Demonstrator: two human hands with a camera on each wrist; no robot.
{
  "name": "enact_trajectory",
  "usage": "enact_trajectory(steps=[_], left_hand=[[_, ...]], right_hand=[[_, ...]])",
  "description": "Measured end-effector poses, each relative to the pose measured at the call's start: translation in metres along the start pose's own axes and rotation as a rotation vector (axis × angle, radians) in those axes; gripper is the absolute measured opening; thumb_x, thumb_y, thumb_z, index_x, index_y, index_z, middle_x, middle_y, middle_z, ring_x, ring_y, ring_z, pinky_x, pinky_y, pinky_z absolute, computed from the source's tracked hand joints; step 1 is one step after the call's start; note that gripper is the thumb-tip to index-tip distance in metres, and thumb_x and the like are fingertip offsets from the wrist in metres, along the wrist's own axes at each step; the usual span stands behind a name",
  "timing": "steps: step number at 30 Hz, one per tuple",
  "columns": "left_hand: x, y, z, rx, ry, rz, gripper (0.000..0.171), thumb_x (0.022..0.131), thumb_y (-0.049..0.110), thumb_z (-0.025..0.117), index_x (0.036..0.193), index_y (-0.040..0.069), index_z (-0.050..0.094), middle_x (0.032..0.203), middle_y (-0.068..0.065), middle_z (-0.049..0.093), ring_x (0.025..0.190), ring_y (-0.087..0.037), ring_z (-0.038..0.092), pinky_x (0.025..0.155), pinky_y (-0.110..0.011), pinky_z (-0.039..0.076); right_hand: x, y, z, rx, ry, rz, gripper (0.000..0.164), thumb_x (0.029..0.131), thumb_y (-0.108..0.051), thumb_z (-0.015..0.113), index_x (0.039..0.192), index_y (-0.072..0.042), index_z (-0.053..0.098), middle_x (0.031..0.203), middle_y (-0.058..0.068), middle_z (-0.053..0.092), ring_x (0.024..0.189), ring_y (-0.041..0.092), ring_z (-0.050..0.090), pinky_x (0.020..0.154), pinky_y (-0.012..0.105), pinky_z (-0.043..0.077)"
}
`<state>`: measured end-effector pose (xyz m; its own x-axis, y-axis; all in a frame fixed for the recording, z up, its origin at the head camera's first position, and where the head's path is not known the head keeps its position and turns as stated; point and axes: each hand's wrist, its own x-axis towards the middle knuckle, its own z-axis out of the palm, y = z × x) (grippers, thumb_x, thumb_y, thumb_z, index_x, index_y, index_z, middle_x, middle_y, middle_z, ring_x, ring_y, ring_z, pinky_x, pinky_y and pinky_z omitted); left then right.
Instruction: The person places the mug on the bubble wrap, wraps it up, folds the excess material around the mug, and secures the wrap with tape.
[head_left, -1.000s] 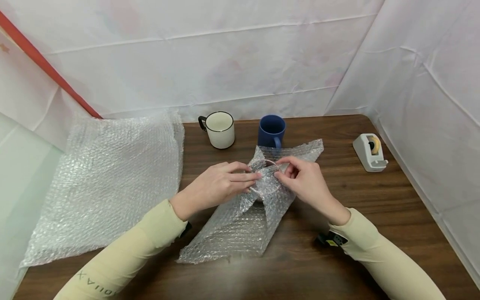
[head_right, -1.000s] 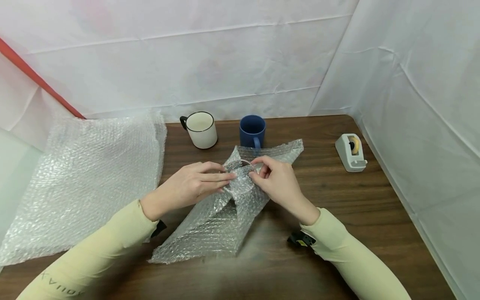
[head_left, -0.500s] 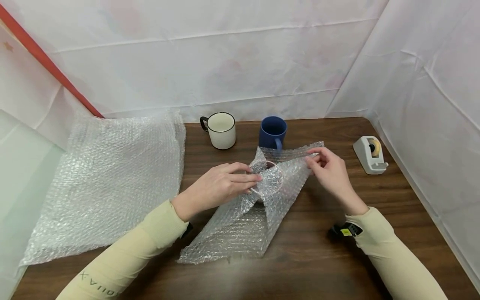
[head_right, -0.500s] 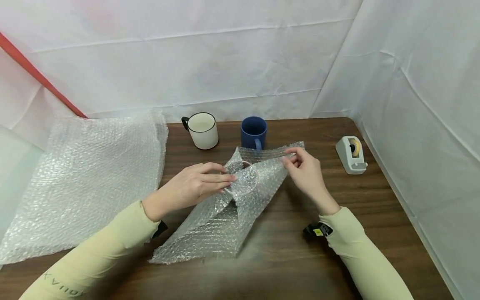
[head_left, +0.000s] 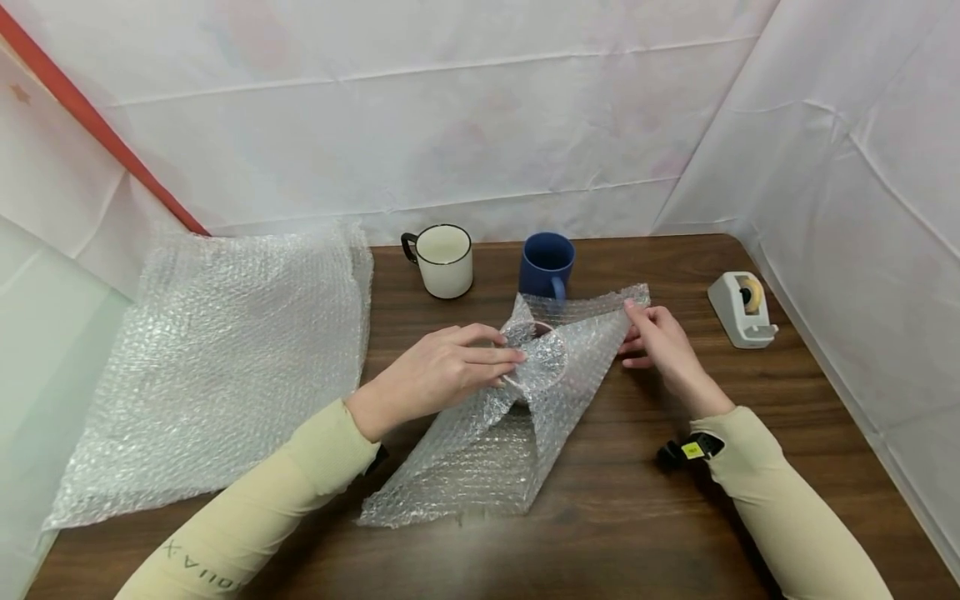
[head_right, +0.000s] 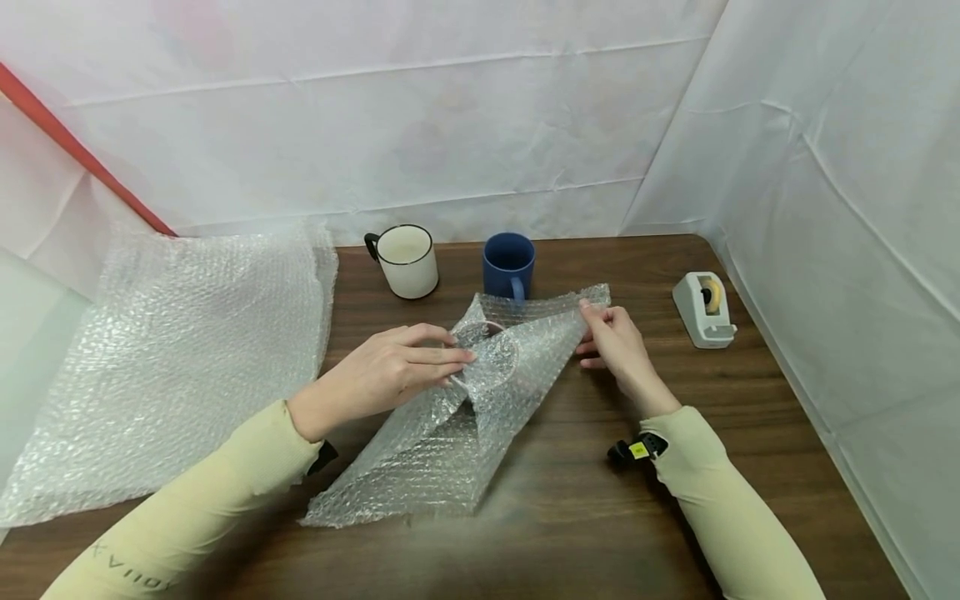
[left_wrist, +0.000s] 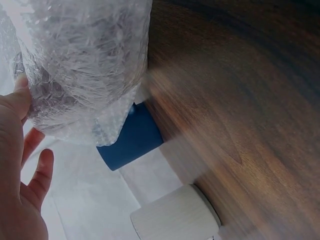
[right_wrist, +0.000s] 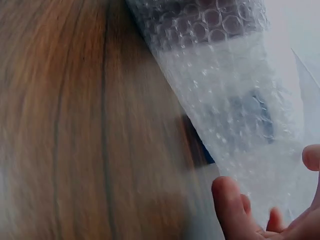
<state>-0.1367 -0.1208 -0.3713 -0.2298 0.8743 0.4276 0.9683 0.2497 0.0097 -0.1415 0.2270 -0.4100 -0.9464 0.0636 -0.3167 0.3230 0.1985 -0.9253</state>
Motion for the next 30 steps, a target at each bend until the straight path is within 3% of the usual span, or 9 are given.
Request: enact_trajectory(steps=[5,9,11,15,18,25,30], left_hand=[[0.0,0.0,0.0,-0.013,0.003,0.002,0.039,0.085,0.007,0.08,0.123,0.014,0.072,0.131,0.007,0.065,0.121,-0.019,0.055,0.1,-0.031,0.047],[0.0,0.0,-0.001,-0.023,-0.002,0.001,0.039,0.085,0.007,0.079,0.123,0.013,0.072,0.131,0.007,0.064,0.122,-0.019,0.054,0.1,-0.032,0.047],[0.001,0.0,-0.001,-0.028,-0.004,0.001,0.04,0.085,0.007,0.079,0.124,0.012,0.072,0.132,0.007,0.064,0.122,-0.019,0.054,0.101,-0.032,0.046],[0.001,0.0,-0.001,-0.036,-0.005,0.002,0.04,0.085,0.006,0.079,0.125,0.012,0.071,0.133,0.007,0.063,0.123,-0.019,0.054,0.102,-0.031,0.045],[0.001,0.0,-0.002,-0.041,-0.006,0.003,0.04,0.085,0.006,0.079,0.125,0.012,0.071,0.133,0.007,0.064,0.123,-0.019,0.054,0.102,-0.032,0.046],[0.002,-0.001,-0.002,-0.039,-0.015,0.007,0.04,0.086,0.006,0.078,0.124,0.011,0.071,0.132,0.006,0.064,0.123,-0.02,0.053,0.103,-0.031,0.044],[0.003,-0.002,-0.002,-0.049,-0.01,0.01,0.04,0.086,0.006,0.078,0.124,0.01,0.071,0.131,0.005,0.065,0.123,-0.02,0.054,0.104,-0.03,0.044]], right_hand=[[0.001,-0.003,0.007,0.178,-0.119,0.083,0.035,0.103,-0.039,0.051,0.11,-0.008,0.037,0.092,0.003,0.057,0.078,0.012,0.066,0.068,0.032,0.059],[-0.002,-0.007,0.01,0.29,-0.128,0.093,0.023,0.1,-0.017,0.047,0.114,-0.01,0.03,0.1,0.004,0.051,0.079,0.01,0.064,0.068,0.03,0.057],[-0.004,-0.008,0.009,0.353,-0.151,0.087,0.029,0.099,-0.011,0.042,0.121,-0.013,0.023,0.105,0.003,0.048,0.081,0.008,0.062,0.07,0.03,0.056],[-0.006,-0.007,0.007,0.548,-0.272,0.073,0.056,0.096,0.002,0.029,0.148,-0.009,0.011,0.116,0.002,0.057,0.092,0.009,0.062,0.078,0.032,0.054],[-0.008,-0.005,0.004,0.662,-0.36,0.049,0.071,0.092,0.01,0.022,0.157,-0.007,0.002,0.127,0.005,0.06,0.104,0.014,0.063,0.085,0.033,0.053],[-0.017,-0.006,-0.002,0.753,-0.53,-0.069,0.077,0.089,0.017,0.02,0.16,-0.007,0.001,0.146,0.015,0.05,0.132,0.027,0.05,0.099,0.035,0.049],[-0.022,-0.011,-0.002,0.766,-0.652,-0.153,0.073,0.092,0.018,0.019,0.16,-0.006,0.004,0.15,0.021,0.043,0.138,0.032,0.043,0.104,0.04,0.045]])
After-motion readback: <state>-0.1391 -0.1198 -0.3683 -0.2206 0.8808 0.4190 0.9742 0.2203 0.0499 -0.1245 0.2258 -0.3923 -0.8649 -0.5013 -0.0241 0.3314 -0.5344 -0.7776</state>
